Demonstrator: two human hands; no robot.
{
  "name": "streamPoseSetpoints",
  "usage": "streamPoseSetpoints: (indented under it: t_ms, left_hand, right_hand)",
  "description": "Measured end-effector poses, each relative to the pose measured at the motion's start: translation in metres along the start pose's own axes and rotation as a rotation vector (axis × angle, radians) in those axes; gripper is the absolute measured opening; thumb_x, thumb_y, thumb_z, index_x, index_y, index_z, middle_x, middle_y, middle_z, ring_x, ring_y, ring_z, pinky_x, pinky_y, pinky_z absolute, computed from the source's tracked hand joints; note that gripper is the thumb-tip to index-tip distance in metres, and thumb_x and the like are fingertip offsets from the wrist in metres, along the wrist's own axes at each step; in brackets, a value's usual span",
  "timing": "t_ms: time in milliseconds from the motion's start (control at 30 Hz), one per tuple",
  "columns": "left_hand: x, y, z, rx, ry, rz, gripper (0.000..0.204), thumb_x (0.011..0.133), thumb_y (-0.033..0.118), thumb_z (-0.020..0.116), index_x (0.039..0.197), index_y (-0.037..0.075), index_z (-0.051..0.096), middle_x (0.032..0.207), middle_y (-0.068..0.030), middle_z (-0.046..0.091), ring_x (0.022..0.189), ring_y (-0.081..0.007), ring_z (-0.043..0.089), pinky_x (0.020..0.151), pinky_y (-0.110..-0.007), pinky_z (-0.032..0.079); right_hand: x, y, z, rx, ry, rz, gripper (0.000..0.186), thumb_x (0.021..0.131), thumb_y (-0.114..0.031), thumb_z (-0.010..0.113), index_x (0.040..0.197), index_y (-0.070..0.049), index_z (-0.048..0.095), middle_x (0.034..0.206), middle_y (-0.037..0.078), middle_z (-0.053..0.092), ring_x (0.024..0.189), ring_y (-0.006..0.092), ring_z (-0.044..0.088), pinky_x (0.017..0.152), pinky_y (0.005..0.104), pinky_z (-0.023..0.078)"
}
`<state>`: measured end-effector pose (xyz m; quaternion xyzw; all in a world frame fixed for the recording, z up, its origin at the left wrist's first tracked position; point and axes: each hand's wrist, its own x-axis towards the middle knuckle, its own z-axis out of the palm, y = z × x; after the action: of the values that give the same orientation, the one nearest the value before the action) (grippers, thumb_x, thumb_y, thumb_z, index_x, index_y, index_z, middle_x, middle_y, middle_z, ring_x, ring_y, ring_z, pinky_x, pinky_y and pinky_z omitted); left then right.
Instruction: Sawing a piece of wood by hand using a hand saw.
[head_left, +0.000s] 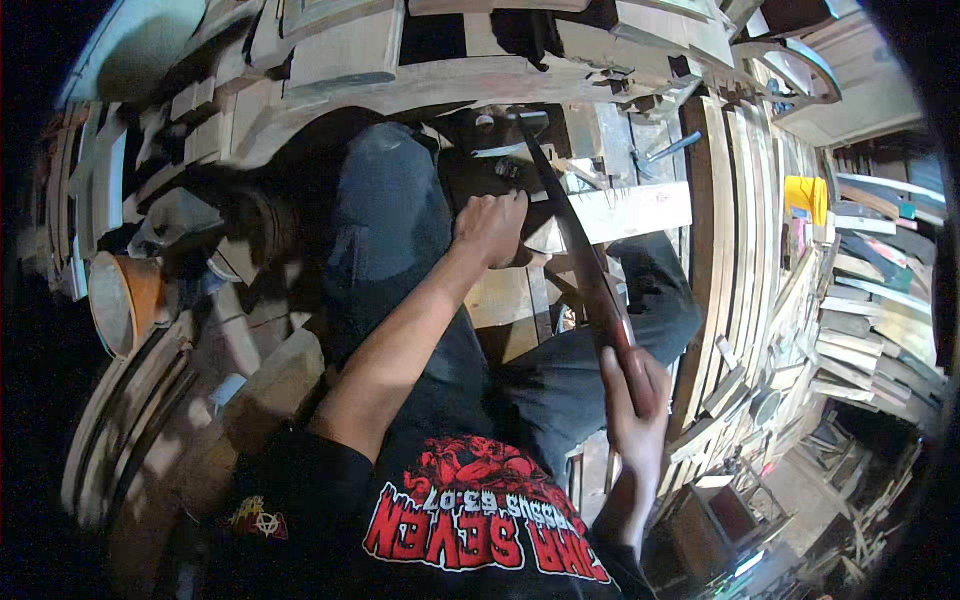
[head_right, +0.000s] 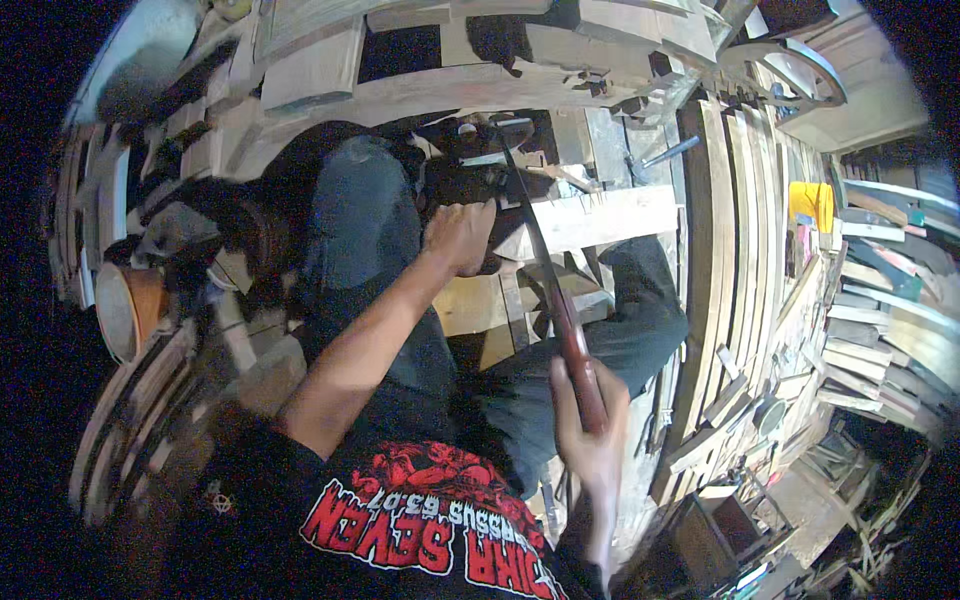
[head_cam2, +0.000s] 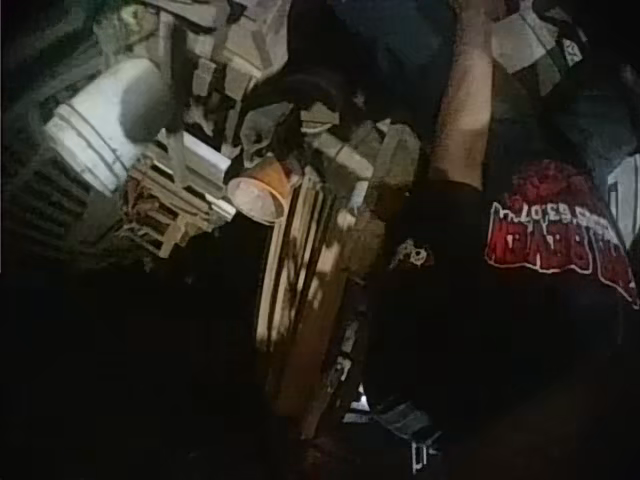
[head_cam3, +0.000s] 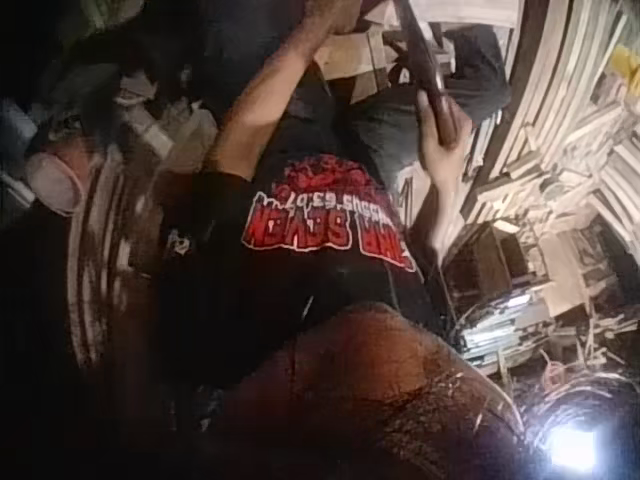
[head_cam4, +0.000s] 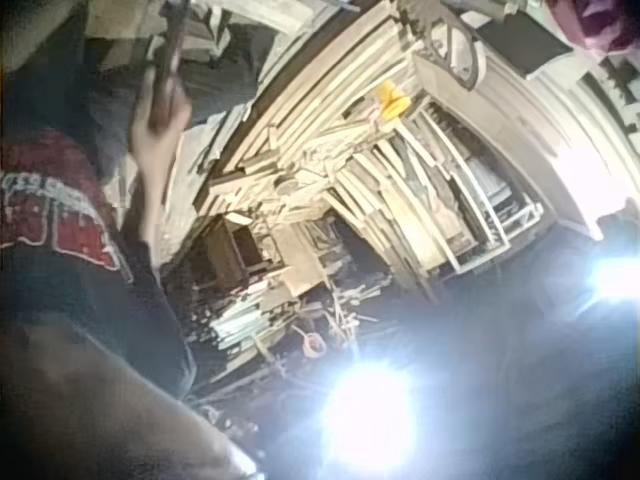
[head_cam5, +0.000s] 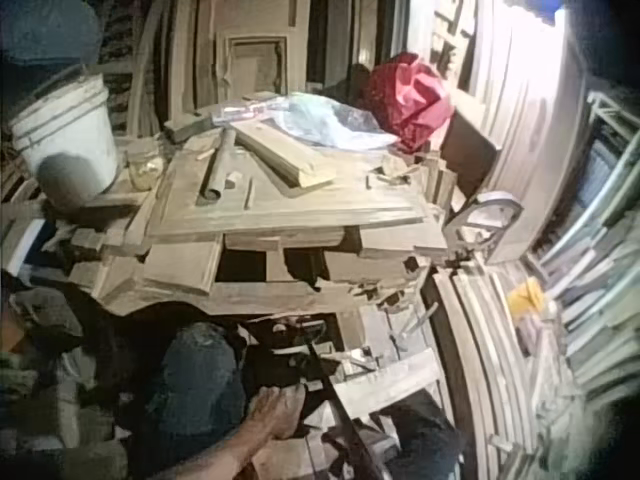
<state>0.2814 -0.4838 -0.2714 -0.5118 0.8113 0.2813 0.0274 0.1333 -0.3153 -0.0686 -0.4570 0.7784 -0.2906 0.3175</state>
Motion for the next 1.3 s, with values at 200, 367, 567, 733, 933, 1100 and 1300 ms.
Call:
streamPoseSetpoints:
  t_ms: [200, 367, 567, 733, 933, 1100, 1300]
  left_hand:
    - [0.005, 0.009, -0.007, -0.008, -0.004, 0.017, 0.026, 0.087, 0.007, 0.059, 0.111, -0.001, 0.061, 0.104, -0.0199, 0.07, 0.097, -0.0379, 0.07, 0.084, -0.048, 0.055]
    - [0.0, -0.004, 0.006, 0.002, -0.012, 0.0, 0.031, 0.087, 0.008, 0.06, 0.117, -0.001, 0.059, 0.105, -0.0208, 0.069, 0.1, -0.0379, 0.07, 0.086, -0.048, 0.055]
    - [0.0, -0.002, 0.008, 0.002, 0.05, 0.072, 0.074, 0.071, 0.056, 0.08, 0.11, -0.003, 0.061, 0.092, -0.0216, 0.07, 0.086, -0.0366, 0.072, 0.076, -0.046, 0.058]
    - [0.001, 0.003, -0.005, -0.038, -0.05, 0.03, 0.073, 0.069, 0.057, 0.082, 0.109, -0.001, 0.06, 0.098, -0.0215, 0.07, 0.09, -0.0383, 0.071, 0.08, -0.046, 0.055]
    - [0.003, 0.005, 0.005, 0.04, 0.053, 0.043, 0.032, 0.083, 0.003, 0.064, 0.115, 0.001, 0.06, 0.099, -0.0188, 0.072, 0.096, -0.0379, 0.071, 0.083, -0.049, 0.055]
    - [-0.003, 0.0, 0.004, -0.02, 0.012, -0.025, 0.03, 0.08, 0.005, 0.065, 0.11, 0.001, 0.061, 0.098, -0.022, 0.072, 0.096, -0.04, 0.071, 0.084, -0.049, 0.056]
    - [0.004, 0.007, 0.005, -0.042, 0.07, 0.034, 0.03, 0.081, 0.011, 0.067, 0.108, 0.0, 0.059, 0.098, -0.0232, 0.072, 0.096, -0.0407, 0.071, 0.084, -0.051, 0.055]
  right_hand:
    - [0.002, 0.021, 0.008, 0.052, 0.15, 0.051, 0.026, 0.097, -0.023, 0.071, 0.1, 0.003, 0.066, 0.078, 0.004, 0.058, 0.074, 0.0088, 0.053, 0.069, 0.0245, 0.045]
    - [0.001, 0.003, -0.009, 0.025, -0.111, 0.209, 0.032, 0.095, -0.022, 0.073, 0.111, 0.004, 0.063, 0.088, 0.007, 0.064, 0.08, 0.0114, 0.06, 0.077, 0.0255, 0.049]
    - [0.003, -0.036, -0.014, 0.028, -0.004, 0.345, 0.037, 0.094, -0.026, 0.074, 0.116, 0.002, 0.063, 0.087, 0.008, 0.066, 0.078, 0.0121, 0.062, 0.075, 0.0274, 0.051]
    - [-0.002, 0.008, -0.02, 0.16, -0.116, 0.227, 0.033, 0.1, -0.026, 0.066, 0.111, 0.005, 0.063, 0.081, 0.008, 0.067, 0.076, 0.0137, 0.063, 0.074, 0.0297, 0.051]
    - [0.01, 0.022, 0.019, 0.238, -0.005, 0.401, 0.057, 0.091, -0.032, 0.078, 0.126, 0.005, 0.052, 0.11, 0.012, 0.061, 0.098, 0.0144, 0.059, 0.089, 0.0276, 0.047]
    - [-0.029, 0.024, -0.017, 0.108, -0.196, 0.319, 0.039, 0.093, -0.027, 0.075, 0.108, 0.003, 0.057, 0.083, 0.002, 0.059, 0.075, 0.0088, 0.055, 0.072, 0.0256, 0.048]
    - [-0.021, 0.053, 0.021, 0.155, 0.108, 0.144, 0.036, 0.092, -0.024, 0.077, 0.108, 0.004, 0.062, 0.101, 0.013, 0.063, 0.093, 0.0177, 0.061, 0.085, 0.0294, 0.048]
